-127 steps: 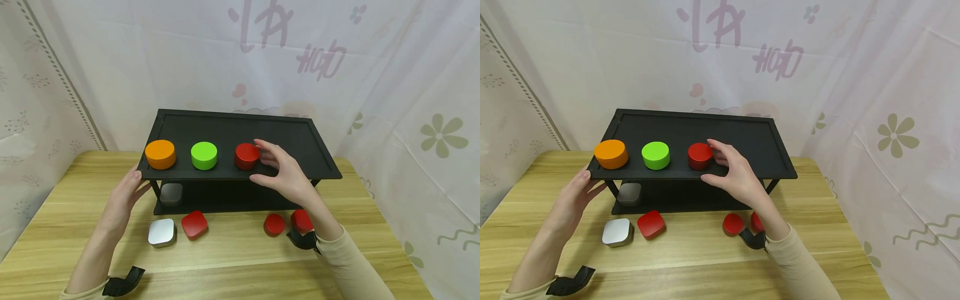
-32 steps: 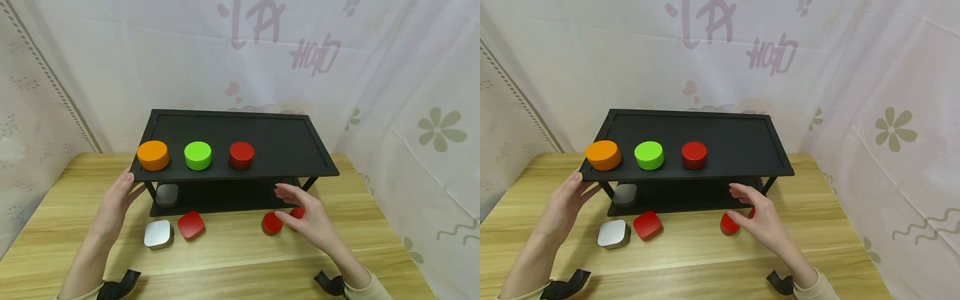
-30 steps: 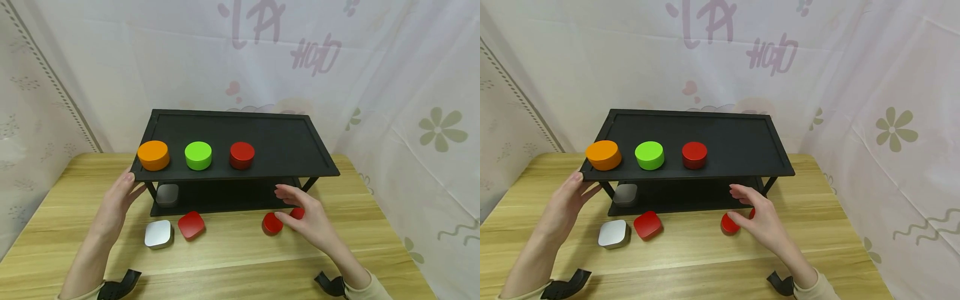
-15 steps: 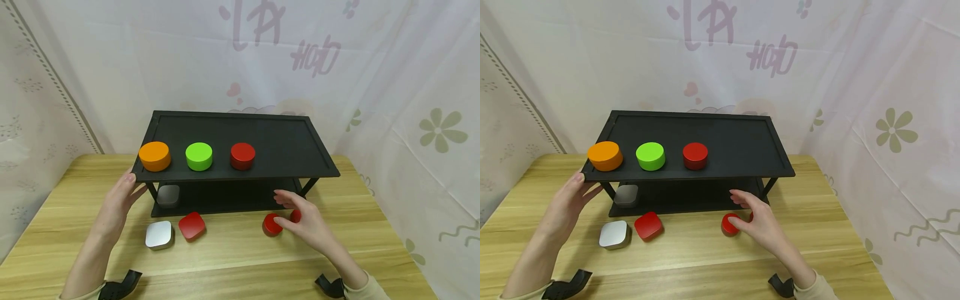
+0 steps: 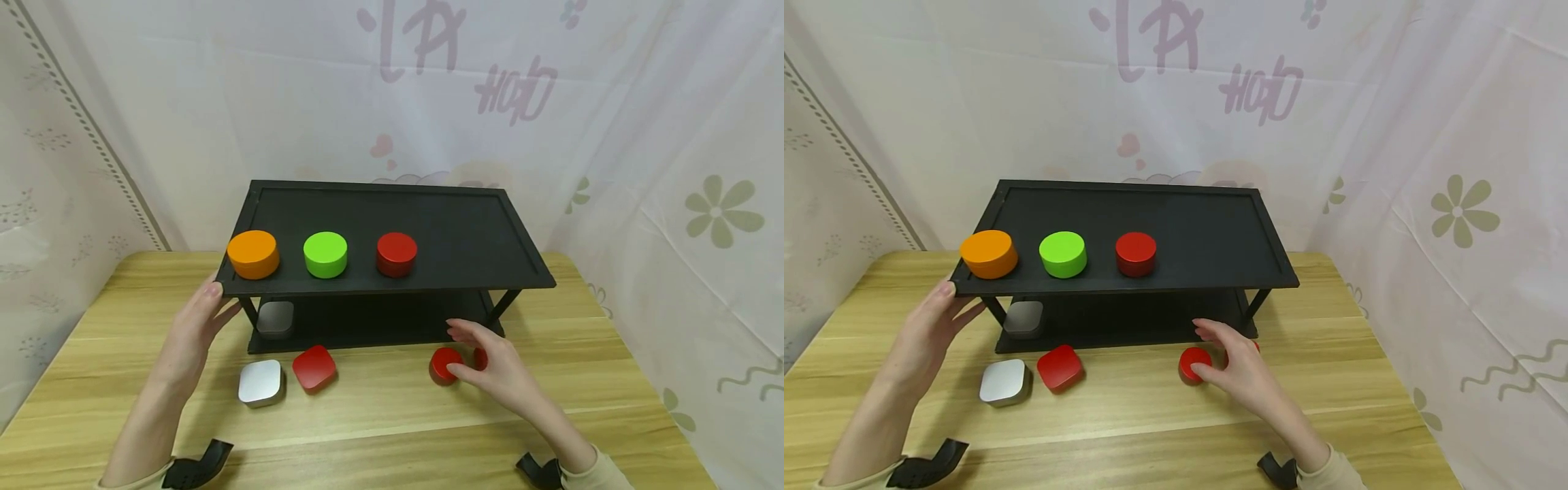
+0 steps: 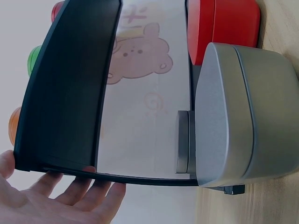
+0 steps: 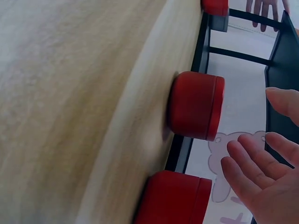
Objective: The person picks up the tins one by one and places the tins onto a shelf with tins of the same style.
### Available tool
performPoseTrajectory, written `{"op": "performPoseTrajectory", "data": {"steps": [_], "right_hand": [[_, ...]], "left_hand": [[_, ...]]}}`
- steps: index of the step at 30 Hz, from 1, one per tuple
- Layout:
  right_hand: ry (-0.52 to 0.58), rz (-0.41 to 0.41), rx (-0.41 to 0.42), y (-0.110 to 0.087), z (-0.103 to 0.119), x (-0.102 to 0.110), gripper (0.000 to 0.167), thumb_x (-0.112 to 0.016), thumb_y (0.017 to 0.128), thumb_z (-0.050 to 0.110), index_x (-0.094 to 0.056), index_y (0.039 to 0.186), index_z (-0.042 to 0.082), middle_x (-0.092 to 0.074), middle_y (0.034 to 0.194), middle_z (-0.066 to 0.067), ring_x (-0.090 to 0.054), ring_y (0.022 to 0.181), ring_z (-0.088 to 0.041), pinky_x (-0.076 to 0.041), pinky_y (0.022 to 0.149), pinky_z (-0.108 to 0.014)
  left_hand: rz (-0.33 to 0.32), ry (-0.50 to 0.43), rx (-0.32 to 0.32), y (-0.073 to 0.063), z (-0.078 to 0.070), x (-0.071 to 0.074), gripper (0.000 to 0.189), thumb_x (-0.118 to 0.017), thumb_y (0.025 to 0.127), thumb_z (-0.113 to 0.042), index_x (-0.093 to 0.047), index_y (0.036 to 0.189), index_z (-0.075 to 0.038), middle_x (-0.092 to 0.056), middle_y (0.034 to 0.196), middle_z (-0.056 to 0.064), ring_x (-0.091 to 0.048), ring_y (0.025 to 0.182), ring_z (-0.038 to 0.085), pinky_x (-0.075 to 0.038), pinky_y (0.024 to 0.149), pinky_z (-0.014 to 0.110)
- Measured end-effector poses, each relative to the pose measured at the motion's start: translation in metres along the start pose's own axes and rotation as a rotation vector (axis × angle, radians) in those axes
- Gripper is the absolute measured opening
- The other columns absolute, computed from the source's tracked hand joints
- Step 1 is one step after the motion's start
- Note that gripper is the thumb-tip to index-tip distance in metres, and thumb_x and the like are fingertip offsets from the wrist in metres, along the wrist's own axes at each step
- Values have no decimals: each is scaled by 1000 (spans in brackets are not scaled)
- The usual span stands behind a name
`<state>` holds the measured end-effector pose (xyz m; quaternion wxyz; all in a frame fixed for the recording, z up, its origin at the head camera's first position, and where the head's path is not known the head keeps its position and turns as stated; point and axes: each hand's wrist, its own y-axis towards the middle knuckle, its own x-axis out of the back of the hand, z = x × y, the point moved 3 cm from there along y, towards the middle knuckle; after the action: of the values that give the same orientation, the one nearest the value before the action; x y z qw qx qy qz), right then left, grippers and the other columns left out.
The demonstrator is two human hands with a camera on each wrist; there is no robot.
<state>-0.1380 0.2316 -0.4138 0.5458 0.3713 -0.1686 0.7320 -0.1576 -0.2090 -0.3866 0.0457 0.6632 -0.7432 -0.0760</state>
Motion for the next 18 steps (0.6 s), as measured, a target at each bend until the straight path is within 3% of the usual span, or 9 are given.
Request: {"op": "performPoseTrajectory", "data": {"steps": [6,18], "right_hand": [[-44,15,0,-2,-5,-4,71,-87,83,17,-55,146,14,-68,137,-3,-67,121,-25,-58,103,-48],[-161,47,4,-5,-12,-9,71,-88,82,27,-57,145,17,-67,137,0,-61,126,-21,-56,106,-48]], "left_hand": [[3,-12,-9,1,-1,-1,49,-32,113,-27,-35,161,-18,-35,165,-6,-39,144,2,-45,104,12],[-4,0,-1,0,-1,-1,49,-31,113,-28,-35,161,-18,-35,165,-5,-37,145,4,-45,104,11]]}}
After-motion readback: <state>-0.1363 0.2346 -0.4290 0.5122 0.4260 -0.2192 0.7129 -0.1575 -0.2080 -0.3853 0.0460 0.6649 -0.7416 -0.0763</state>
